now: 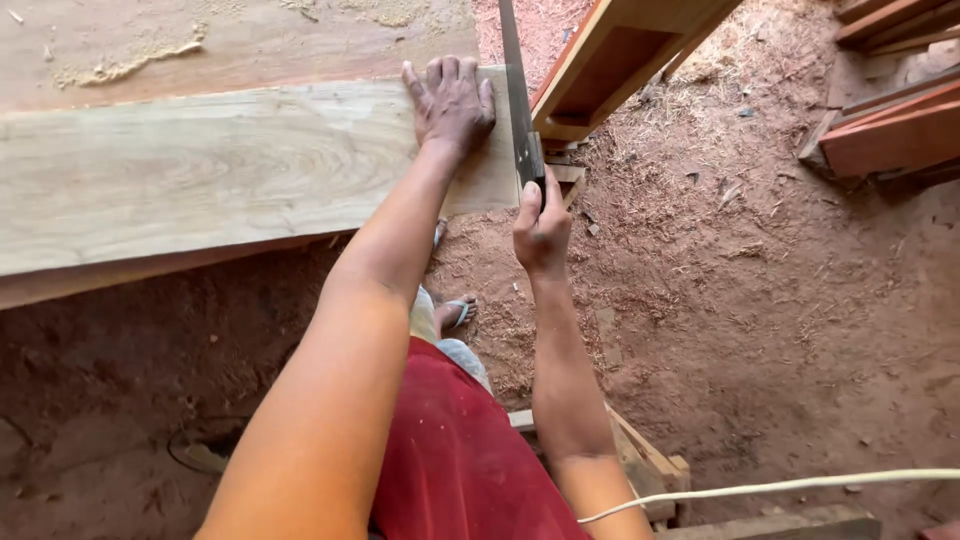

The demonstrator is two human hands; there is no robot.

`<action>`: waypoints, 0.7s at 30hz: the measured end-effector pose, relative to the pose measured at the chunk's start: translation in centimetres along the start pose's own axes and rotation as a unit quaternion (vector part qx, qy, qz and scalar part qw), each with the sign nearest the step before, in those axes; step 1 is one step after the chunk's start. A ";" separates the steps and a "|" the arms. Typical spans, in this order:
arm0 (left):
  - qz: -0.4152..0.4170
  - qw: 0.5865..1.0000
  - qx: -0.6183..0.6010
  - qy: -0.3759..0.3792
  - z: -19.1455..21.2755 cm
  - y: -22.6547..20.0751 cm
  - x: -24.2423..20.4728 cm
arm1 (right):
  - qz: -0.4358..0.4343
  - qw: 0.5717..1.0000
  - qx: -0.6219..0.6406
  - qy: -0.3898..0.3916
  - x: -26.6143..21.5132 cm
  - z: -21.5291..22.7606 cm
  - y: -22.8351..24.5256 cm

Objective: The person uses a hand saw to cut a long wooden plank resting on a workbench. They hold the plank steady with their left hand while sawing back and forth with their right hand, creating sawdust on the ground below.

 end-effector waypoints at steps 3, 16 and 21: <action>-0.007 1.000 0.016 0.013 -0.2 -0.2 -0.4 | -0.046 0.998 -0.037 0.033 -0.5 0.8 2.1; 0.031 0.998 -0.041 0.026 2.3 -1.6 -1.1 | -0.104 0.988 -0.089 0.075 -24.6 6.3 -7.8; 0.016 0.999 -0.041 -0.019 1.7 -1.4 -1.2 | 0.012 1.000 0.006 0.008 -1.6 0.9 1.8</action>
Point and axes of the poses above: each hand's wrist, its own x-axis towards the middle knuckle, its own z-axis out of the back of the hand, y = z × x, the point moved 6 cm from there along x, towards the middle knuckle, and after that the axes turned 6 degrees about -x, right-handed, at the moved point
